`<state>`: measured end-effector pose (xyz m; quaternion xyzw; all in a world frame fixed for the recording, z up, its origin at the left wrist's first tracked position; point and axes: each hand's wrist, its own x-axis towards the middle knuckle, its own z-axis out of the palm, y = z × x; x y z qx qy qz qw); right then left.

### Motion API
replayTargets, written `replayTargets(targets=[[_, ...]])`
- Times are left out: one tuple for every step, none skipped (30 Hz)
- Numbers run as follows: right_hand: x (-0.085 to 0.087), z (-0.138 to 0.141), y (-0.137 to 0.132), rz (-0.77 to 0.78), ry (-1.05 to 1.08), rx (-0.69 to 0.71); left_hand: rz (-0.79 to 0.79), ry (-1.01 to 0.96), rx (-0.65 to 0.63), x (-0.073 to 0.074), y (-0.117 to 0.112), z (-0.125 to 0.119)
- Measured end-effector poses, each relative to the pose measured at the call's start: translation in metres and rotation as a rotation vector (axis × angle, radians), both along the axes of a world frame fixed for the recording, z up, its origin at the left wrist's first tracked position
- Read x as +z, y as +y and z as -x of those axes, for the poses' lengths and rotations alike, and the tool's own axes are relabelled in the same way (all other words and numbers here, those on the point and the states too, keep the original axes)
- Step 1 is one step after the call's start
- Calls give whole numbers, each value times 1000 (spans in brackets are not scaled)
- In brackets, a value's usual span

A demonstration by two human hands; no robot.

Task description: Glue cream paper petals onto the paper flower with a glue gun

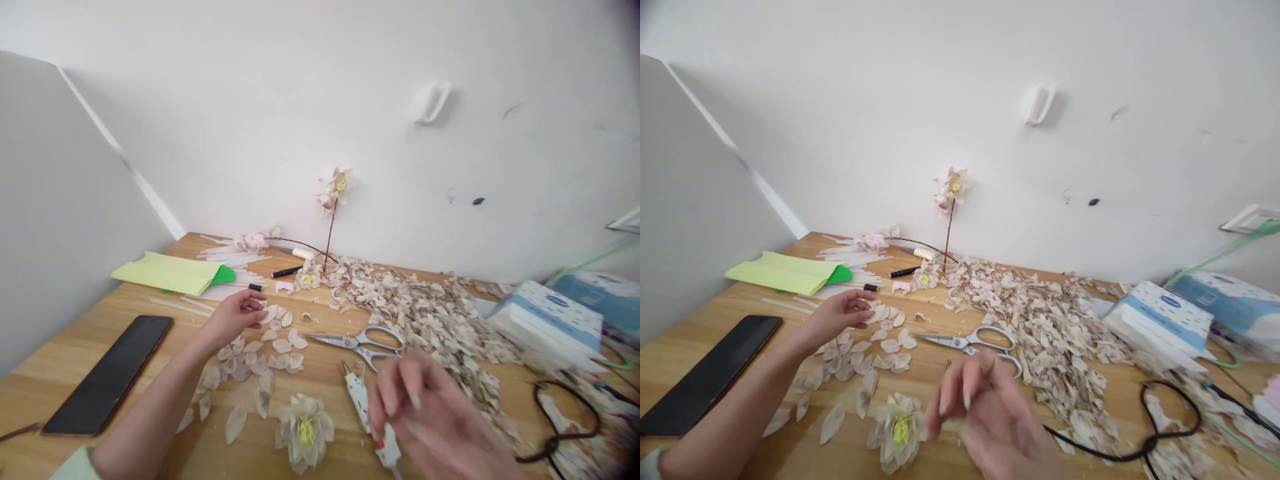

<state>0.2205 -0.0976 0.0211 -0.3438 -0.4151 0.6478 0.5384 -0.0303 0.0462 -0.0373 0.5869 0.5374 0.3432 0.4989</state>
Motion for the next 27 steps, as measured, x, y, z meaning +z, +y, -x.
replayTargets(targets=[[2,5,7,19,34,-17,12,-44,-14,6,-4,-3],[1,9,13,37,48,-39,26,-87,-30,12,-8,-7],[-2,13,19,45,39,-65,49,-138,-46,18,-13,-10],[-7,17,24,47,13,-95,89,-217,-53,23,-18,-14],[-13,20,28,48,-28,-126,122,-287,-57,27,-22,-19],[-20,24,33,47,-80,-155,145,-351,-55,31,-27,-23],[-26,27,37,42,-136,-182,161,-411,-52,33,-32,-28],[-33,30,41,33,-187,-201,176,-461,-52,34,-36,-33],[-38,32,44,20,-227,-209,191,-504,-54,35,-40,-37],[-42,35,48,3,-252,-207,209,-539,-65,34,-43,-42],[-45,38,51,-13,-261,-195,226,-561,-79,33,-46,-46],[-47,40,53,-27,-254,-182,239,-572,-89,32,-49,-49],[-48,41,54,-38,-239,-174,248,-575,-97,31,-51,-52],[-48,42,56,-44,-222,-173,253,-570,-101,30,-53,-55],[-48,43,56,-48,-207,-184,256,-562,-102,30,-54,-56],[-47,43,56,-48,-197,-201,256,-555,-106,29,-55,-56],[-47,42,56,-48,-196,-215,257,-546,-117,29,-55,-57],[-46,41,56,-47,-207,-222,258,-536,-139,30,-55,-56],[-45,39,55,-41,-228,-218,258,-522,-165,30,-55,-56],[-44,38,55,-32,-256,-206,255,-504,-190,30,-55,-55],[-43,37,54,-20,-289,-188,249,-482,-211,30,-55,-55],[-42,36,54,-4,-325,-164,241,-454,-224,30,-55,-55],[-42,35,54,11,-361,-141,231,-425,-226,30,-55,-55],[-41,34,54,21,-396,-118,220,-399,-216,30,-55,-56],[-41,32,55,23,-433,-104,212,-377,-204,30,-55,-57],[-41,29,55,15,-481,-101,207,-362,-190,31,-56,-57],[-40,25,55,-5,-539,-113,201,-356,-171,31,-56,-57]])
